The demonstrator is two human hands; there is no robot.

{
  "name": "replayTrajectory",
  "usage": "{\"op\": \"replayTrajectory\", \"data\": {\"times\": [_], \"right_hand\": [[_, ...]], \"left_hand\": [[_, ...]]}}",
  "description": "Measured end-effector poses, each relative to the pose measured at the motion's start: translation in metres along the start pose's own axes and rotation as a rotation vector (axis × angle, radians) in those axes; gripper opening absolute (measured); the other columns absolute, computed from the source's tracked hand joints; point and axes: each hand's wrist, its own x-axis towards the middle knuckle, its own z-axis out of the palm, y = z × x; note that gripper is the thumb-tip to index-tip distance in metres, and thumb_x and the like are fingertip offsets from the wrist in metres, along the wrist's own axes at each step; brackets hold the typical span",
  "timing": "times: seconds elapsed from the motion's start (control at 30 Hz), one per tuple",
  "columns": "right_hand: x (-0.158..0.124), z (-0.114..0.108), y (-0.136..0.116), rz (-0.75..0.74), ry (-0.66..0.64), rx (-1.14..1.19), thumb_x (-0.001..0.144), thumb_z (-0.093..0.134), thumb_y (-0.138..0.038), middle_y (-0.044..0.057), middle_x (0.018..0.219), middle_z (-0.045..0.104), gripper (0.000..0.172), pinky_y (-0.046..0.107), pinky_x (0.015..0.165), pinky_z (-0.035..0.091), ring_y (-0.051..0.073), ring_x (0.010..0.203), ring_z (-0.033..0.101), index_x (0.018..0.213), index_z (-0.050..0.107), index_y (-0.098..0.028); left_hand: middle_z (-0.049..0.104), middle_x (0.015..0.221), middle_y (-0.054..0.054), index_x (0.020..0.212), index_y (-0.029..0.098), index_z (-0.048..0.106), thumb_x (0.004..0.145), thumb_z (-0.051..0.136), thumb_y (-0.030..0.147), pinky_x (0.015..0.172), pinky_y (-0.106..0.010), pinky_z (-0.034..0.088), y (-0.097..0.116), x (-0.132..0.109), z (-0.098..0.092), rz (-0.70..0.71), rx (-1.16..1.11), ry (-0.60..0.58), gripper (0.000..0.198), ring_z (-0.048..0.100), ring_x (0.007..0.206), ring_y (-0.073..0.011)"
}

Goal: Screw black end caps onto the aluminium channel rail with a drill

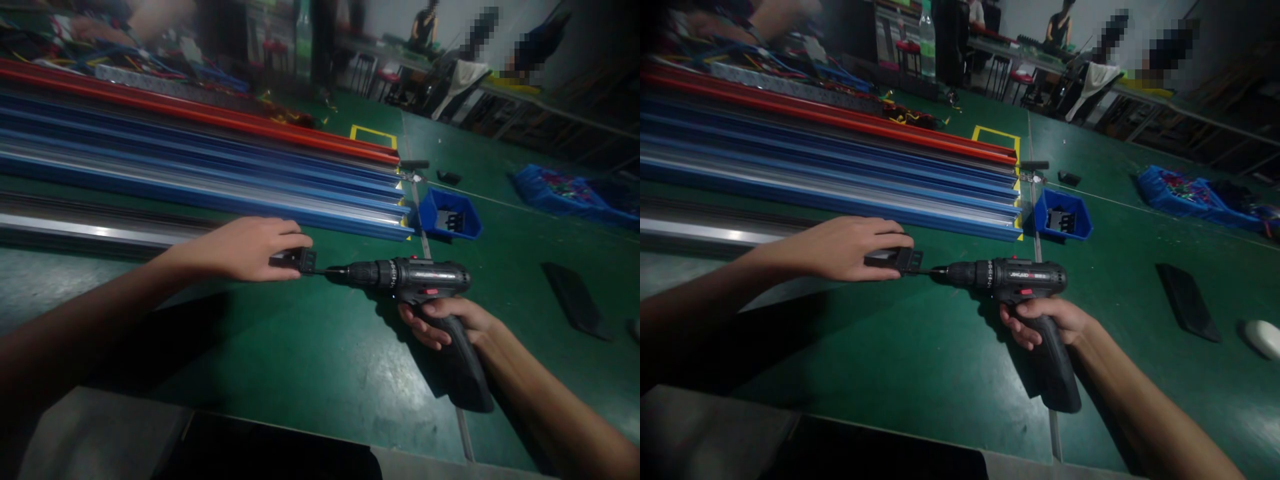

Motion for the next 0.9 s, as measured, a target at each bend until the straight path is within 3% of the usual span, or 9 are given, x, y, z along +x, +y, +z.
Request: {"op": "replayTrajectory", "data": {"times": [0.9], "right_hand": [[-0.0005,0.0008,-0.0008,0.011,-0.002,0.023,0.096,0.071,-0.024,0.004,0.085,0.068,0.025,0.019,0.06,0.059,0.003,0.049,0.052,0.11,0.077,-0.004]], "left_hand": [[0.068,0.133,-0.01,0.144,0.032,0.063,0.098,0.055,0.065,0.083,-0.034,0.052,0.0001,-0.0001,0.0001,-0.017,-0.038,0.008,0.057,0.068,0.106,-0.0278]]}}
